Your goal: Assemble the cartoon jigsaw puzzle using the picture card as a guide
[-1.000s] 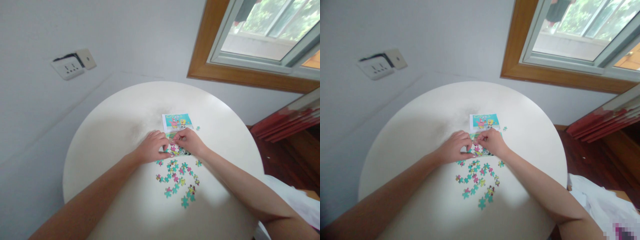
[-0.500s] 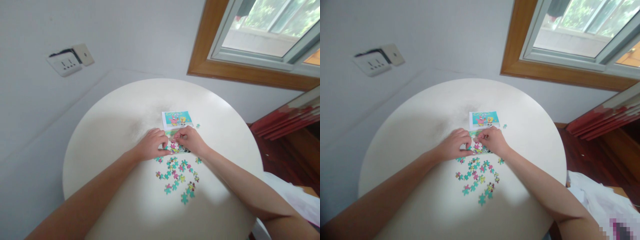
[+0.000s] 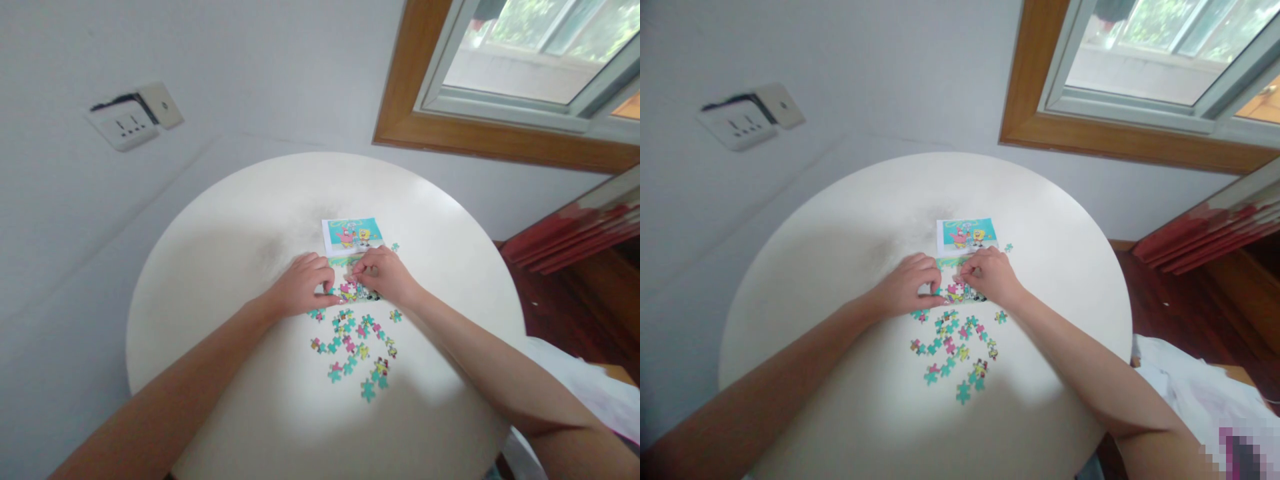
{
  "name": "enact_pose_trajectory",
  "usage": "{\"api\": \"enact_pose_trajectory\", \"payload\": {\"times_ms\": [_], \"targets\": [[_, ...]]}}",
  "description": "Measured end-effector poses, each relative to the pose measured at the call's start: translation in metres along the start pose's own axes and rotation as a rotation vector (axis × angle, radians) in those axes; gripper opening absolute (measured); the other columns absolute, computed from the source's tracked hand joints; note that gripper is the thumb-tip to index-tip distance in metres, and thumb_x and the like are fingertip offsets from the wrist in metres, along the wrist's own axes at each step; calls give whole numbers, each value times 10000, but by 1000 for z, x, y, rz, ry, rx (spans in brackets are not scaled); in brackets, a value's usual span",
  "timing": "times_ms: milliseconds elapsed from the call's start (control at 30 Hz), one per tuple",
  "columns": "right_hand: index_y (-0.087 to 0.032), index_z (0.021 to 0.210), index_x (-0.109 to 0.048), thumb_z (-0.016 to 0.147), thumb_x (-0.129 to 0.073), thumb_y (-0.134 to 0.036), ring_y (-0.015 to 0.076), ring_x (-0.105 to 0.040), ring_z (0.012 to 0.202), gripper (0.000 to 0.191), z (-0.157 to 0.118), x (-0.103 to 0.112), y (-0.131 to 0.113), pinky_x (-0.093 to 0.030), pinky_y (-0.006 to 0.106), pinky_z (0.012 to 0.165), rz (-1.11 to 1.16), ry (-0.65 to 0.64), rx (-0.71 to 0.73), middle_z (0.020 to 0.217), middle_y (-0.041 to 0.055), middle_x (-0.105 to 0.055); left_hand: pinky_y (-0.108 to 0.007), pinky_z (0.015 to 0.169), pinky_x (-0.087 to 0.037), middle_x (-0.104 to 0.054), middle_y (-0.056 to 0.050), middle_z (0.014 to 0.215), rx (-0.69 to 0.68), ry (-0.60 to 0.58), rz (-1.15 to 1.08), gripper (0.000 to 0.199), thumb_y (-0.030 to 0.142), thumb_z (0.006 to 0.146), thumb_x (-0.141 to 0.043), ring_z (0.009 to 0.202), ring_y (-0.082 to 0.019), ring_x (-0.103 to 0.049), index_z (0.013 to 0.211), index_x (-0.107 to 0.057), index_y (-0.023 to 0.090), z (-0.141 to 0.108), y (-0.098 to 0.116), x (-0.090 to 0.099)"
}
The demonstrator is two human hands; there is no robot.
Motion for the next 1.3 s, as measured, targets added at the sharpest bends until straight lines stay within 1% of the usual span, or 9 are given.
{"api": "enact_pose_trajectory", "payload": {"times_ms": [100, 200, 367, 567, 700, 833, 1033, 1133, 1300], "targets": [[-216, 734, -730, 777, -725, -247, 179, -555, 816, 54, 1, -1, 0, -381, 317, 821, 12, 9, 23, 768, 17, -674, -299, 764, -315, -529, -11, 788, -7, -1, -3, 352, 511, 820, -642, 819, -183, -474, 722, -566, 182, 0, 0, 0], [-218, 751, -738, 771, -721, -210, 183, -564, 822, 28, 0, -1, 0, -383, 321, 823, 32, 14, 15, 769, 15, -680, -300, 766, -314, -526, -9, 786, -5, -1, -1, 344, 502, 819, -648, 821, -184, -475, 723, -564, 182, 0, 0, 1], [-219, 770, -743, 806, -679, -217, 177, -574, 818, 73, 0, 0, 1, -388, 315, 827, 53, -2, 25, 780, 15, -688, -299, 777, -314, -522, -6, 792, -4, -1, -2, 349, 510, 827, -637, 829, -181, -475, 730, -559, 184, -1, 0, 0], [-226, 756, -736, 750, -718, -184, 167, -570, 809, 46, 1, -2, 2, -380, 308, 826, 75, -11, 42, 773, -3, -687, -300, 773, -309, -521, -6, 788, -3, 1, 2, 360, 519, 826, -635, 828, -181, -473, 724, -558, 182, -1, 0, -1], [-213, 740, -731, 750, -716, -199, 171, -557, 792, 23, 1, -1, 3, -383, 311, 814, 89, -15, 15, 753, 1, -678, -297, 764, -306, -525, -5, 791, 1, 1, 1, 362, 524, 820, -640, 827, -180, -474, 726, -561, 184, -1, 0, -1], [-199, 747, -731, 769, -688, -190, 169, -569, 807, 49, 4, 2, 1, -390, 307, 825, 125, 11, -9, 759, 4, -684, -299, 768, -308, -521, -6, 788, -7, 1, 10, 350, 509, 822, -643, 825, -181, -474, 721, -560, 184, -1, 0, -1], [-208, 739, -733, 775, -666, -168, 140, -557, 745, 86, 9, -8, -6, -400, 283, 785, 123, -25, -6, 724, -9, -661, -302, 776, -311, -529, -10, 796, 0, 1, 0, 331, 490, 817, -652, 839, -186, -481, 717, -567, 185, -1, -1, -2], [-209, 739, -726, 764, -667, -150, 139, -548, 754, 88, 9, -11, -7, -396, 282, 791, 98, -15, -6, 727, -9, -654, -302, 778, -313, -530, -10, 799, 4, -1, -5, 339, 500, 815, -650, 841, -186, -484, 716, -569, 186, -1, 0, -1], [-208, 753, -721, 777, -677, -176, 144, -541, 766, 59, 9, -12, -6, -385, 287, 798, 87, 0, -8, 737, -4, -652, -301, 774, -314, -533, -9, 795, -1, -1, -2, 346, 504, 825, -637, 835, -183, -487, 715, -565, 184, 0, 1, 1]]}}
Point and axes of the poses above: each hand's wrist, its own z-axis towards the middle knuckle, its own x-axis out of the back of the hand, y = z × x, the point moved 5 cm from there along z, towards the middle knuckle
